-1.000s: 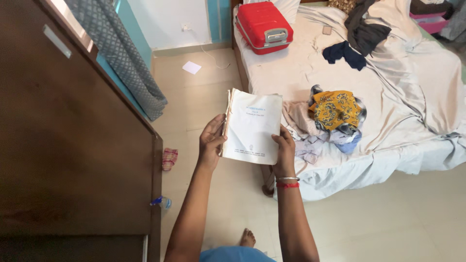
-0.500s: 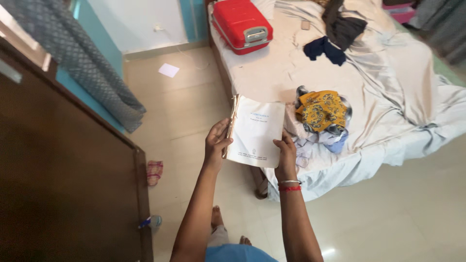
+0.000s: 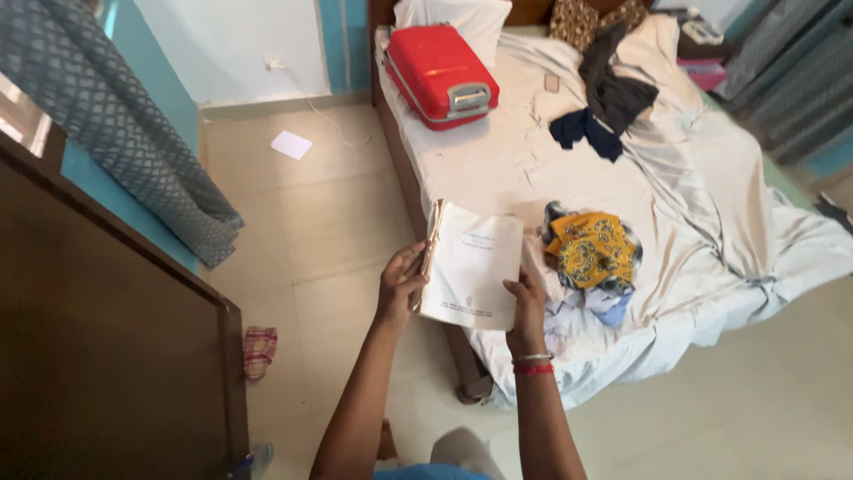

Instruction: The person takes a folded cloth from a wooden wardrobe shelf and places it on a bed. They then retrieve a yellow patterned cloth from the same shelf and place it on the bed. Finally, they take several books and papers from the wardrobe and place them on a red suitcase on the bed.

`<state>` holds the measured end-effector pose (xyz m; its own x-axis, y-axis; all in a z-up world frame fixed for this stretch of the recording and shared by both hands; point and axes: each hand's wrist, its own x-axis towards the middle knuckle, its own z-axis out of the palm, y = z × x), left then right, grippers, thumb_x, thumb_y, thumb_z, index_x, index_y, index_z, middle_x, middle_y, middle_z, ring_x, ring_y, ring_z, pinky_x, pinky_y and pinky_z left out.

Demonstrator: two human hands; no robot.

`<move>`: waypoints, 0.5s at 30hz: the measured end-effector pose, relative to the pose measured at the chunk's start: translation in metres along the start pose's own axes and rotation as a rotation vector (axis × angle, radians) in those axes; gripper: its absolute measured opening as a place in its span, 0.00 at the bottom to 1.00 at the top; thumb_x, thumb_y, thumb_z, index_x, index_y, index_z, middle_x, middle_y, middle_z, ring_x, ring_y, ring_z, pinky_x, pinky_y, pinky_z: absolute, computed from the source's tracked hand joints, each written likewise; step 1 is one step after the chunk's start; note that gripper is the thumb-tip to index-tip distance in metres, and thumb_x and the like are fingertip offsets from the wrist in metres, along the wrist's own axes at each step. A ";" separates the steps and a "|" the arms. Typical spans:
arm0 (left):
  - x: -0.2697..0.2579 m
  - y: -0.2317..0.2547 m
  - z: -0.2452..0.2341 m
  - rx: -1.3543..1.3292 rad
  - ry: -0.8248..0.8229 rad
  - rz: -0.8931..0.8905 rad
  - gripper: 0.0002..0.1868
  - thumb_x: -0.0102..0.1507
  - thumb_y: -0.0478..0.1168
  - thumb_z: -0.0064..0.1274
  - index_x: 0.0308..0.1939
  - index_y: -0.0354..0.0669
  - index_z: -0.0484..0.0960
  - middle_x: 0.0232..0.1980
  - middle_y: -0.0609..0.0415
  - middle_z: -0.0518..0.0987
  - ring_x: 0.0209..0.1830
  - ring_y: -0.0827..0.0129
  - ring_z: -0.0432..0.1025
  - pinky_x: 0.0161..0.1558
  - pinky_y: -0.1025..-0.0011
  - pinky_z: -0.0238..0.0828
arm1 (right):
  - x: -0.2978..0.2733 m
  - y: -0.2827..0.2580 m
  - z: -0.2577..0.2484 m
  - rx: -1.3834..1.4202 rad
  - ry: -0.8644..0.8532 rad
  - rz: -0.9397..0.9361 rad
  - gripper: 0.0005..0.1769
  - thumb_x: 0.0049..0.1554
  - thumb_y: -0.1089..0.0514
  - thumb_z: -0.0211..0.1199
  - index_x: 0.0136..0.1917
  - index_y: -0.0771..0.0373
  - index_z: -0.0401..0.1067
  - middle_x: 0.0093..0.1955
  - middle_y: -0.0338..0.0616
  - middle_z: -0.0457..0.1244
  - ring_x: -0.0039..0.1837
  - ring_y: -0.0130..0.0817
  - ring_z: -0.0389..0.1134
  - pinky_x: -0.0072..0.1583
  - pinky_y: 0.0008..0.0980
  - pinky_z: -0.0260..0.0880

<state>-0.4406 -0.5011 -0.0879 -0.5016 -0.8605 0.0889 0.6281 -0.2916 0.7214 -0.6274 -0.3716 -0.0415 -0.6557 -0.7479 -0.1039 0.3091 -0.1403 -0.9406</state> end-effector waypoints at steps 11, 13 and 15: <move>0.062 -0.007 -0.012 0.023 0.042 0.006 0.33 0.53 0.24 0.48 0.65 0.30 0.68 0.71 0.41 0.70 0.74 0.55 0.64 0.72 0.61 0.59 | 0.074 0.008 0.013 0.011 -0.052 0.049 0.25 0.55 0.64 0.54 0.66 0.70 0.69 0.59 0.47 0.67 0.60 0.36 0.67 0.62 0.32 0.65; 0.083 -0.007 -0.008 0.058 0.042 0.034 0.32 0.54 0.24 0.48 0.65 0.30 0.68 0.70 0.39 0.70 0.73 0.54 0.64 0.72 0.62 0.59 | 0.095 0.006 0.017 0.031 -0.104 -0.007 0.26 0.55 0.64 0.53 0.67 0.71 0.68 0.60 0.47 0.67 0.61 0.35 0.67 0.63 0.31 0.65; 0.113 -0.006 -0.004 0.088 0.023 0.031 0.33 0.54 0.23 0.45 0.66 0.29 0.68 0.69 0.37 0.71 0.72 0.53 0.65 0.72 0.62 0.60 | 0.123 0.003 0.020 0.052 -0.099 -0.029 0.26 0.55 0.65 0.54 0.67 0.71 0.68 0.61 0.47 0.66 0.62 0.35 0.66 0.64 0.31 0.65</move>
<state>-0.4985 -0.5982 -0.0847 -0.4682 -0.8783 0.0968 0.5880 -0.2280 0.7761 -0.6934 -0.4767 -0.0506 -0.5945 -0.8030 -0.0419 0.3278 -0.1945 -0.9245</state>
